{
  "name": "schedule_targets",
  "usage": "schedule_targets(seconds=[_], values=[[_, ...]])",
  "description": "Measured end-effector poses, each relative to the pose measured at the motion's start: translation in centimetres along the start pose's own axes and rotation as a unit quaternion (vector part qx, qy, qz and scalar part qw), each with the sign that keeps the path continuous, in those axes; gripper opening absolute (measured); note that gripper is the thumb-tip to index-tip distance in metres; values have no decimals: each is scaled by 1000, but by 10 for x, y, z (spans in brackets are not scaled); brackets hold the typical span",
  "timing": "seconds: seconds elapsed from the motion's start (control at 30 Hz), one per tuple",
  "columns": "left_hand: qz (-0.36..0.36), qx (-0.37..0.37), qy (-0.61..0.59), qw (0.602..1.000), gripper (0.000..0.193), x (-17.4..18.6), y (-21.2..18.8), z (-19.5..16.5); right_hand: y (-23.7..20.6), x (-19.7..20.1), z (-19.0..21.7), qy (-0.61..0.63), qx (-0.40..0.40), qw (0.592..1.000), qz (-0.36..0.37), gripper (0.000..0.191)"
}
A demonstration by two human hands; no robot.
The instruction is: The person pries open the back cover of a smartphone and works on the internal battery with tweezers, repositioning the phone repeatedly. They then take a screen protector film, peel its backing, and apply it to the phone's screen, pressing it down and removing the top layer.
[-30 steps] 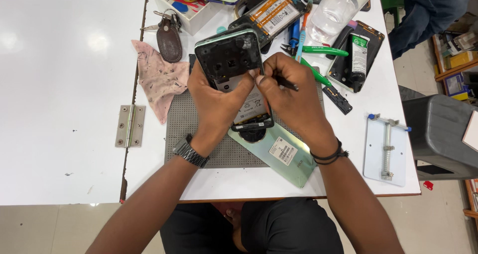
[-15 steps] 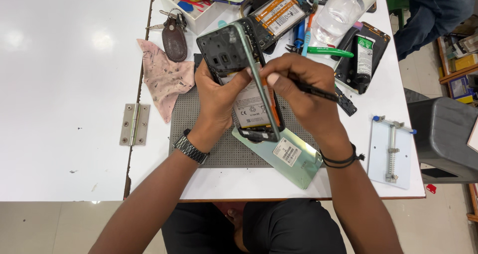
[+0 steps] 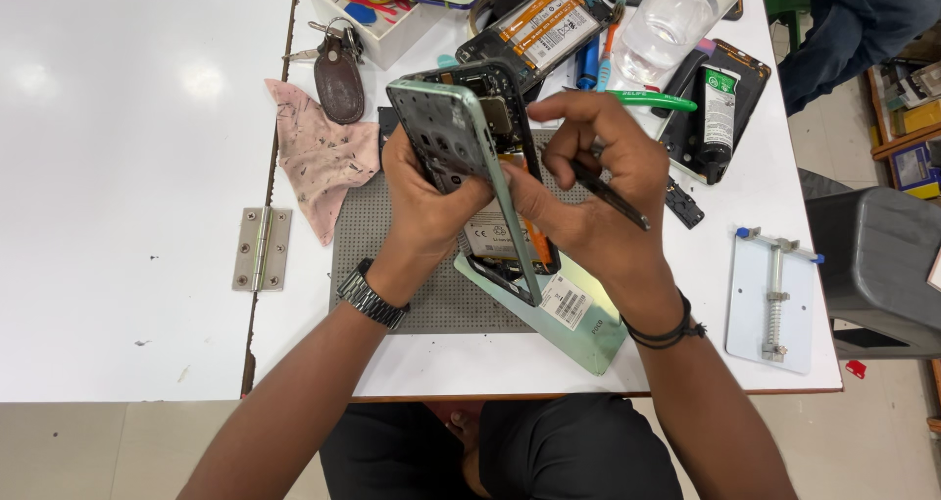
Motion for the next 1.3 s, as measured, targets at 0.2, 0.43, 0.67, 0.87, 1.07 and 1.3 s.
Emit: schedule_targets(seconds=[0.2, 0.43, 0.67, 0.87, 1.07, 1.3], values=[[22, -30, 62, 997, 35, -2, -1, -12, -1, 4, 4, 4, -26, 1000, -6, 35], [25, -77, 111, 990, 45, -7, -1, -17, 5, 12, 21, -121, 39, 991, -48, 34], [-10, -144, 211, 967, 62, -11, 1, -25, 8, 15, 18, -112, 24, 991, -68, 34], [2, -201, 321, 925, 51, -8, -1, -30, 6, 8, 9, -72, -3, 995, -74, 35], [35, -198, 201, 959, 50, -13, 1, -30, 7, 5, 12, -89, 65, 992, -65, 36], [102, -217, 162, 957, 42, -18, 4, -50, 6, 0, 21, -101, 132, 985, -41, 35]])
Point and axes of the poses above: each hand's wrist, its own y-axis towards the middle knuckle, its own x-axis out of the back of the hand, z = x × y, the point moved 5 cm from there along y, towards the middle knuckle, and after that the axes turned 1 degree about z, right-handed, at the moved point
